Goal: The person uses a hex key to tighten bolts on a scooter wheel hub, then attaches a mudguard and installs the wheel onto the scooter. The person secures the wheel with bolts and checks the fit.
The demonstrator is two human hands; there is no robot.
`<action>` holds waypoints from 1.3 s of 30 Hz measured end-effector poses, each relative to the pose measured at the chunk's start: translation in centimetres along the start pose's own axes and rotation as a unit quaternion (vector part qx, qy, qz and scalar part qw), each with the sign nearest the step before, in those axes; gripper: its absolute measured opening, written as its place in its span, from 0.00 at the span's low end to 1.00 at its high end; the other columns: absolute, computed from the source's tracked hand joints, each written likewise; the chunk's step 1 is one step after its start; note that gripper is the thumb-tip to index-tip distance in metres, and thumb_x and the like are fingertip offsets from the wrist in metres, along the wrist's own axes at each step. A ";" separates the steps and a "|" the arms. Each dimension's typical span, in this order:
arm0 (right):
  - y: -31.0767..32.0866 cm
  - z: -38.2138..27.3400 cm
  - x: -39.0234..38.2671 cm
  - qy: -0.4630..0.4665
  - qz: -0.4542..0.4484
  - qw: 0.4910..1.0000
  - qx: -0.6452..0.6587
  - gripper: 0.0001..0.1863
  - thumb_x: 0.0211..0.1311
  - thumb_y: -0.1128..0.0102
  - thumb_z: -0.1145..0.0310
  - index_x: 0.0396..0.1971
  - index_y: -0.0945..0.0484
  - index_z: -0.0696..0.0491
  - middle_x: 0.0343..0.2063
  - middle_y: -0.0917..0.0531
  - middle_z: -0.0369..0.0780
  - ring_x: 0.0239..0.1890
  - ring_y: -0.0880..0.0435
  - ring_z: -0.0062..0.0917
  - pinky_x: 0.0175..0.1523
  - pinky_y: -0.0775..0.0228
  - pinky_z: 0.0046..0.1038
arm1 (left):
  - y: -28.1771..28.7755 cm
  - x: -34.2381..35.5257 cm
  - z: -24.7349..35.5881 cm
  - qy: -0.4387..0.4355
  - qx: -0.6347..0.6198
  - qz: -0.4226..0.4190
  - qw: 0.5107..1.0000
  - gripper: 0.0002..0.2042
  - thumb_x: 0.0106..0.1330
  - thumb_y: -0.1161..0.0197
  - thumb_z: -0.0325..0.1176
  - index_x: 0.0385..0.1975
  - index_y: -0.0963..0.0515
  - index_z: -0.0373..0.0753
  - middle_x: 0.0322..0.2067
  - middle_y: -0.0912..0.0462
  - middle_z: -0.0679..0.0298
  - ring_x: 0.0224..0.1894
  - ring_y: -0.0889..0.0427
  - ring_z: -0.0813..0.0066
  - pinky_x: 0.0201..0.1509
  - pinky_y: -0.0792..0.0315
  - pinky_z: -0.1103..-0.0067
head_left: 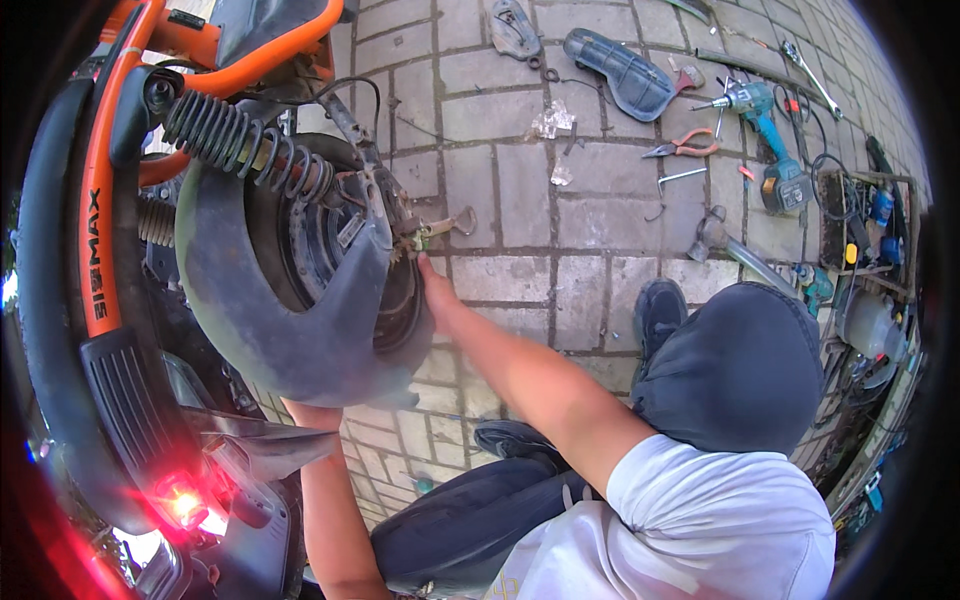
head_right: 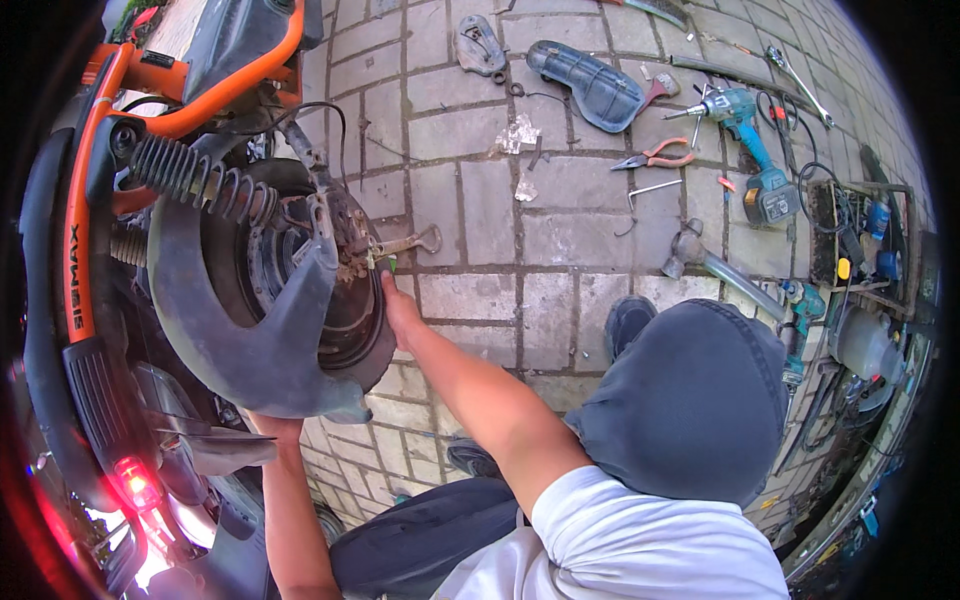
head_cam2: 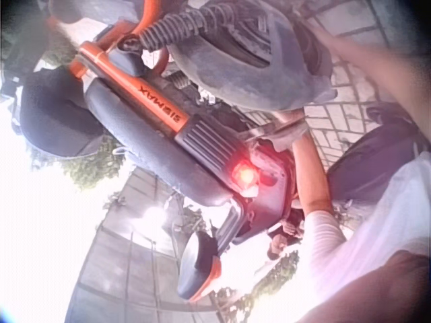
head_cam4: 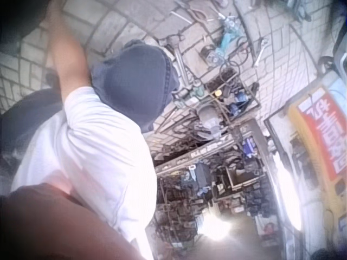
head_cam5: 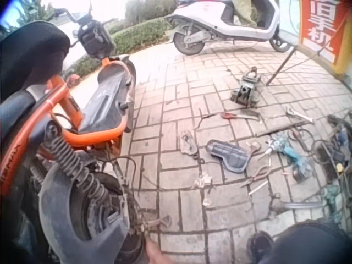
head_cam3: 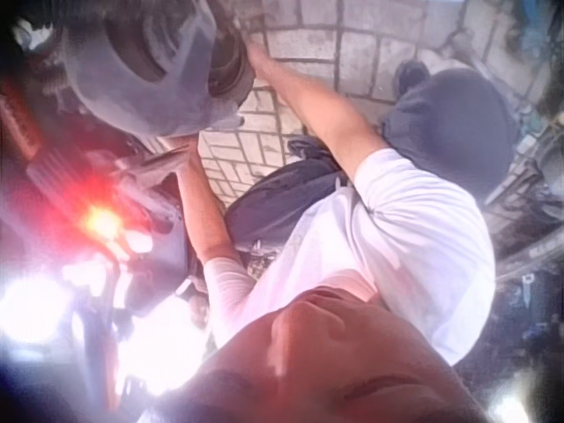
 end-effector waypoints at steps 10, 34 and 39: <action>-1.4 1.3 0.9 -0.020 -0.041 0.995 0.089 0.41 0.67 0.58 0.33 0.59 0.30 0.59 0.50 0.19 0.44 0.49 0.19 0.33 0.55 0.26 0.37 | -0.8 -0.6 -0.1 0.048 -0.015 0.002 0.999 0.26 0.73 0.51 0.51 0.62 0.33 0.39 0.58 0.26 0.58 0.60 0.29 0.60 0.67 0.37 0.63; -8.9 -22.0 -15.5 0.348 0.018 0.731 -0.587 0.27 0.66 0.53 0.50 0.26 0.19 0.61 0.27 0.18 0.56 0.35 0.17 0.51 0.43 0.27 0.44 | -19.7 3.0 -6.7 -0.170 0.613 0.205 0.744 0.18 0.72 0.46 0.41 0.39 0.19 0.29 0.29 0.16 0.49 0.26 0.21 0.56 0.37 0.27 0.69; -10.1 -21.1 -13.9 0.294 -0.006 0.659 -0.692 0.25 0.66 0.55 0.52 0.29 0.18 0.59 0.32 0.17 0.56 0.40 0.19 0.53 0.47 0.28 0.47 | -20.5 3.0 -5.9 -0.277 0.612 0.180 0.718 0.16 0.71 0.47 0.38 0.41 0.19 0.29 0.34 0.16 0.44 0.36 0.18 0.46 0.42 0.25 0.66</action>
Point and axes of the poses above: each hand's wrist, its own x-axis towards the middle knuckle, its own y-axis out of the back of the hand, z = x × y, the point moved 10 cm from there along x, towards the middle knuckle
